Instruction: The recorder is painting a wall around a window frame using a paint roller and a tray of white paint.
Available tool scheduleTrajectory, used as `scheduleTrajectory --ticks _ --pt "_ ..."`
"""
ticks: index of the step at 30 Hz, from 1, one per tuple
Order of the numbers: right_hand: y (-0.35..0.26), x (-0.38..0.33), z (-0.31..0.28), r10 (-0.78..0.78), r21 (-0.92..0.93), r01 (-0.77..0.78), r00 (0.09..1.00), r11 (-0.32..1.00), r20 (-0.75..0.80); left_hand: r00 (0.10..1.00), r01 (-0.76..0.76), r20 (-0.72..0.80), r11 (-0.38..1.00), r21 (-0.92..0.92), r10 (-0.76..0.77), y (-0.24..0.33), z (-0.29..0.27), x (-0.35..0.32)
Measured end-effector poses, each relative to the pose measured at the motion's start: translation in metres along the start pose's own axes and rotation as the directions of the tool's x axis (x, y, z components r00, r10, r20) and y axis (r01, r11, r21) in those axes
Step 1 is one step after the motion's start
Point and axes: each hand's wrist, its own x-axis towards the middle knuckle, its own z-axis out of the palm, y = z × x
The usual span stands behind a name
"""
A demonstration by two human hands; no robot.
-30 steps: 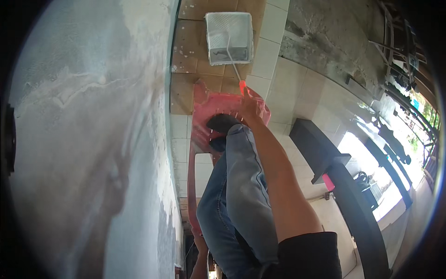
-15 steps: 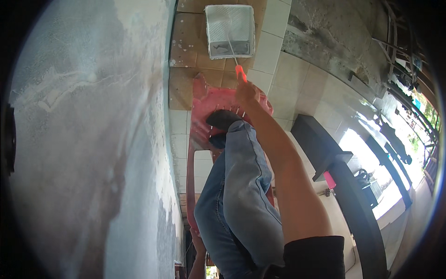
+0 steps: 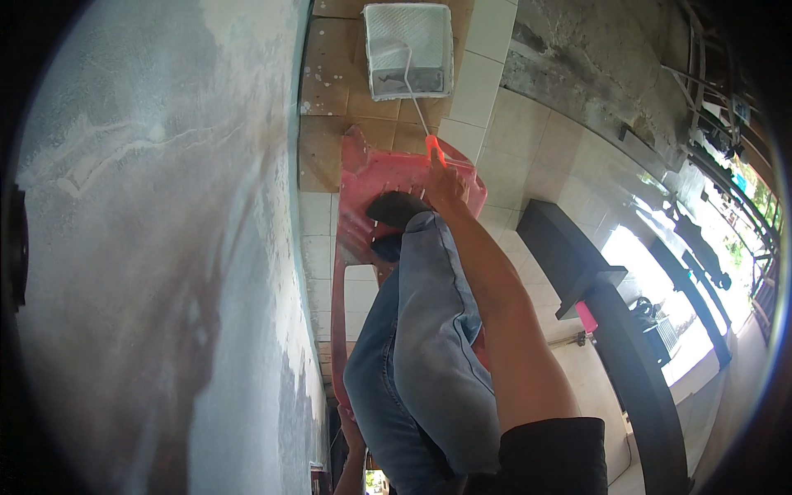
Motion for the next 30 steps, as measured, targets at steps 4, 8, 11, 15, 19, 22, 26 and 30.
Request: scheduleTrajectory --ticks 4,8,11,15,19,22,26,30 --pt "-0.045 0.004 -0.015 0.01 -0.081 -0.01 1.0 0.997 0.002 1.0 0.003 0.009 0.999 0.053 -0.004 0.021 0.003 -0.011" --pt "-0.038 0.024 -0.017 -0.133 -0.085 0.118 0.969 0.989 -0.207 1.0 -0.02 -0.001 0.997 0.076 0.02 0.022 0.012 -0.009" --pt "-0.057 0.022 -0.019 -0.13 -0.084 0.117 0.978 0.99 -0.161 0.99 -0.134 0.002 0.941 0.31 0.141 0.014 0.002 -0.009" --pt "-0.064 0.03 -0.027 -0.102 -0.12 0.085 0.984 0.989 -0.145 0.998 -0.063 -0.01 0.983 0.171 0.066 0.005 -0.002 -0.003" --pt "-0.072 0.03 -0.042 -0.106 -0.156 0.092 0.991 0.983 -0.086 0.998 -0.012 0.056 0.994 0.112 0.005 0.016 0.0 -0.005" --pt "-0.087 0.016 -0.036 -0.116 -0.181 0.11 0.993 0.977 -0.022 0.991 0.084 0.105 0.996 -0.019 -0.082 0.021 -0.004 -0.007" --pt "-0.076 -0.001 -0.022 -0.078 -0.136 0.086 0.995 0.987 0.062 0.982 -0.19 0.079 0.906 0.377 0.173 0.022 0.001 -0.007" --pt "-0.064 -0.025 -0.004 -0.084 -0.146 0.089 0.996 0.985 0.039 0.992 0.036 0.12 0.999 0.023 -0.038 0.023 0.001 -0.007"
